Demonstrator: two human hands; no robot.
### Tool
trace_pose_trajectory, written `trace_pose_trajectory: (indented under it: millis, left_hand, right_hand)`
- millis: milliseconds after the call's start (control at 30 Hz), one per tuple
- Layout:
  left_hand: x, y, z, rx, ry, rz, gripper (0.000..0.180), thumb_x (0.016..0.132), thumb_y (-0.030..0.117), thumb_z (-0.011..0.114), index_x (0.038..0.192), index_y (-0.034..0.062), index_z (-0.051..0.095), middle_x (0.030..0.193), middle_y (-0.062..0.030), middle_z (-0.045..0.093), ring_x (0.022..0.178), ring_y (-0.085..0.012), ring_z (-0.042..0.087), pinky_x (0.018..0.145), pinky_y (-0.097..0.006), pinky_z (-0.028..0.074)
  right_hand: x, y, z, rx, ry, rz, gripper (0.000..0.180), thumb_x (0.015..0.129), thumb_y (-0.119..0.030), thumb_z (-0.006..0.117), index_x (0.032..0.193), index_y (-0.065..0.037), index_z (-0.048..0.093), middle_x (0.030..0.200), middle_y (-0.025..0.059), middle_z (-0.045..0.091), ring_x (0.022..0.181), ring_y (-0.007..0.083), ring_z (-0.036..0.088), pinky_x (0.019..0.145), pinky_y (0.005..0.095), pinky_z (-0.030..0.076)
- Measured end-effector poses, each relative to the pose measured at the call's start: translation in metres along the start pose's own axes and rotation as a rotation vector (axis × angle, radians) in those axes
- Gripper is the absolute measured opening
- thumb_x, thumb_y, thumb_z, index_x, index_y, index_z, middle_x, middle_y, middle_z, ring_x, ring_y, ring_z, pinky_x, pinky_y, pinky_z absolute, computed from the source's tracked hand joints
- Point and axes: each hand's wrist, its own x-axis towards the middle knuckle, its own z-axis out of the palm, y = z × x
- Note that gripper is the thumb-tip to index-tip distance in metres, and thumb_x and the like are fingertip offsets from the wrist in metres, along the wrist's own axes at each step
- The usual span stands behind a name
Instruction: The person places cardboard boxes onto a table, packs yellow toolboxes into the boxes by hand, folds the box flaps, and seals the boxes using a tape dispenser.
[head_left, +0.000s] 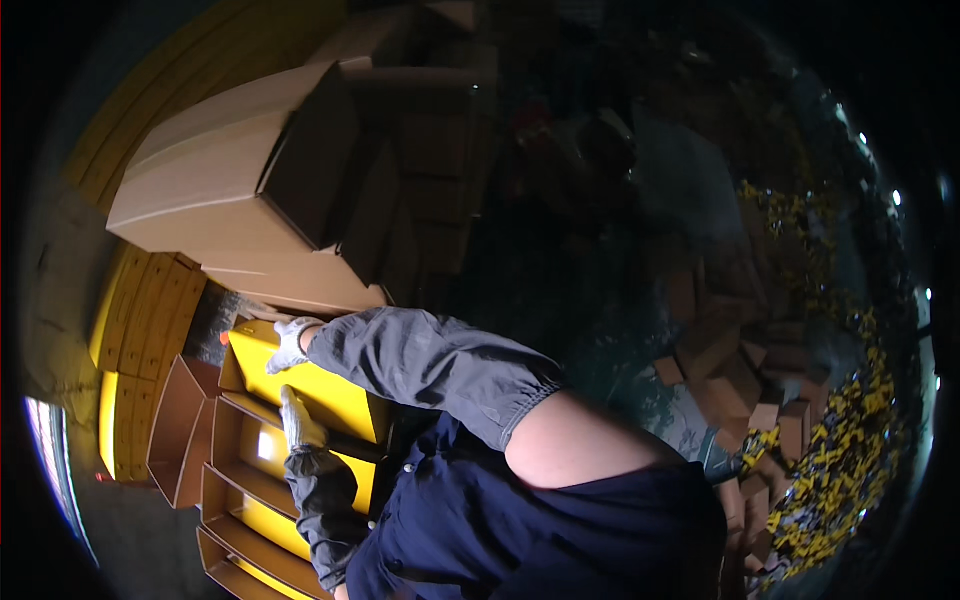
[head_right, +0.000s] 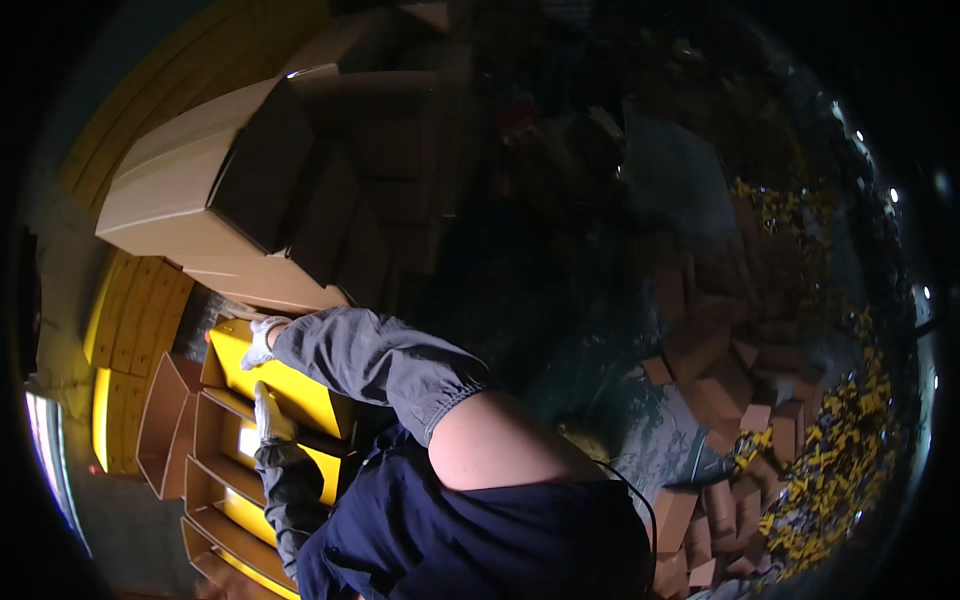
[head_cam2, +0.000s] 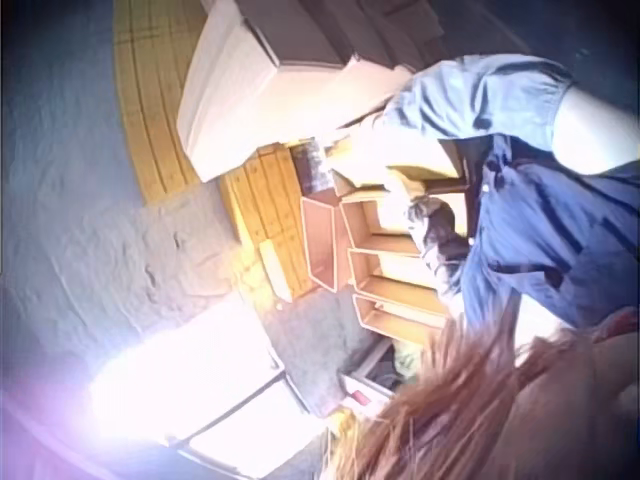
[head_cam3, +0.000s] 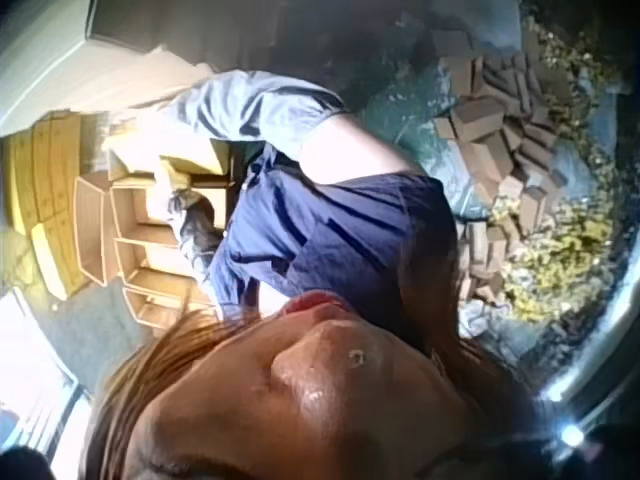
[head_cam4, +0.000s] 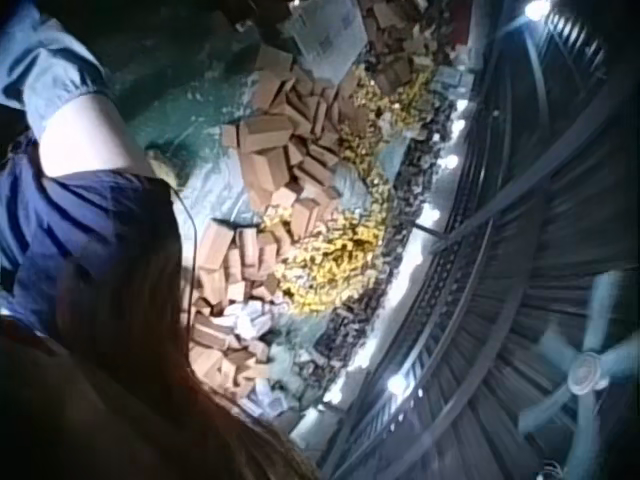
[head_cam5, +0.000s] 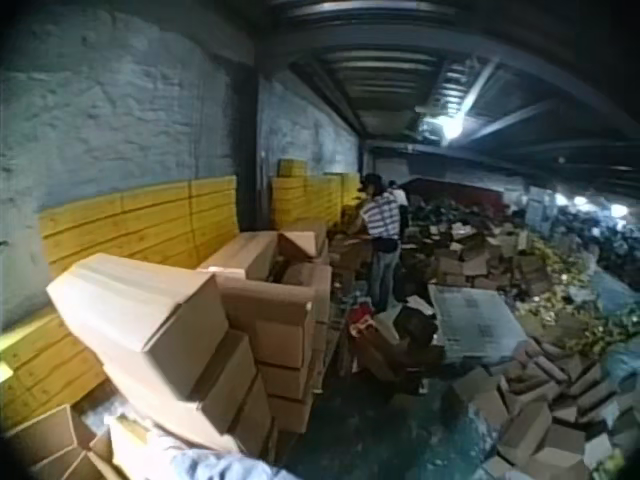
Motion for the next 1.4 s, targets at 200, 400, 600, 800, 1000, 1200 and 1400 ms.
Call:
trace_pose_trajectory:
  millis: [200,400,600,800,1000,1200,1400]
  left_hand:
    - [-0.024,0.014,0.043,0.156,0.14,-0.029,0.06,0.095,0.051,0.057,0.12,-0.0038,0.059,0.102,-0.0164,0.064,0.082,-0.0243,0.062,0.069,-0.042,0.052]
    - [-0.016,-0.003,0.018,0.61,0.026,0.318,0.033,0.085,0.012,0.06,0.114,-0.0026,0.062,0.094,-0.0222,0.067,0.076,-0.0337,0.064,0.067,-0.043,0.052]
    - [-0.082,0.027,0.023,1.165,-0.038,0.81,0.023,0.088,0.014,0.055,0.108,0.0105,0.065,0.114,-0.0217,0.058,0.106,-0.042,0.059,0.092,-0.045,0.05]
    - [-0.082,0.097,-0.034,-0.195,-0.097,0.228,0.054,0.096,0.022,0.063,0.144,0.005,0.044,0.134,-0.0094,0.055,0.123,-0.0223,0.054,0.107,-0.04,0.039]
    - [0.027,0.219,-0.08,-0.562,-0.128,0.234,0.017,0.098,0.021,0.06,0.11,0.0089,0.059,0.103,-0.0081,0.067,0.09,-0.0195,0.066,0.079,-0.03,0.055]
    - [0.224,0.29,-0.216,-0.975,-0.66,0.435,0.016,0.099,0.013,0.049,0.109,0.0037,0.055,0.11,-0.0157,0.067,0.097,-0.0295,0.068,0.082,-0.042,0.058]
    - [0.308,0.358,-0.176,-1.07,-0.013,0.43,0.019,0.1,0.017,0.05,0.113,0.0037,0.054,0.11,-0.0142,0.062,0.093,-0.0271,0.062,0.077,-0.044,0.055]
  right_hand:
    - [0.017,0.063,0.028,0.188,0.134,-0.041,0.11,0.07,-0.064,0.074,0.155,-0.009,0.031,0.142,0.0219,0.054,0.13,0.0359,0.053,0.106,0.0447,0.043]
    - [0.04,0.068,0.061,-0.275,0.184,-0.253,0.057,0.087,-0.056,0.058,0.113,-0.006,0.066,0.099,0.0209,0.071,0.092,0.0357,0.069,0.078,0.0464,0.054]
    - [0.045,0.031,0.08,-0.556,0.574,-0.757,0.034,0.09,-0.031,0.06,0.112,-0.006,0.066,0.119,0.0157,0.064,0.118,0.0286,0.057,0.098,0.0415,0.046]
    - [0.088,0.084,0.135,-0.463,0.409,-0.64,0.066,0.093,-0.037,0.057,0.146,-0.001,0.043,0.155,0.021,0.036,0.146,0.0372,0.028,0.122,0.045,0.02]
    - [0.078,0.07,0.149,-0.4,0.368,-0.813,0.056,0.081,-0.017,0.067,0.134,-0.002,0.055,0.144,0.0202,0.049,0.136,0.0386,0.043,0.117,0.0513,0.03]
    - [0.082,0.033,0.152,-0.344,0.309,-0.886,0.053,0.077,-0.015,0.068,0.128,-0.003,0.059,0.138,0.0204,0.054,0.132,0.0394,0.046,0.115,0.0521,0.033]
    - [0.084,0.035,0.144,-0.346,0.274,-0.825,0.045,0.074,-0.013,0.068,0.117,-0.001,0.061,0.127,0.0206,0.058,0.122,0.0418,0.052,0.108,0.0519,0.039]
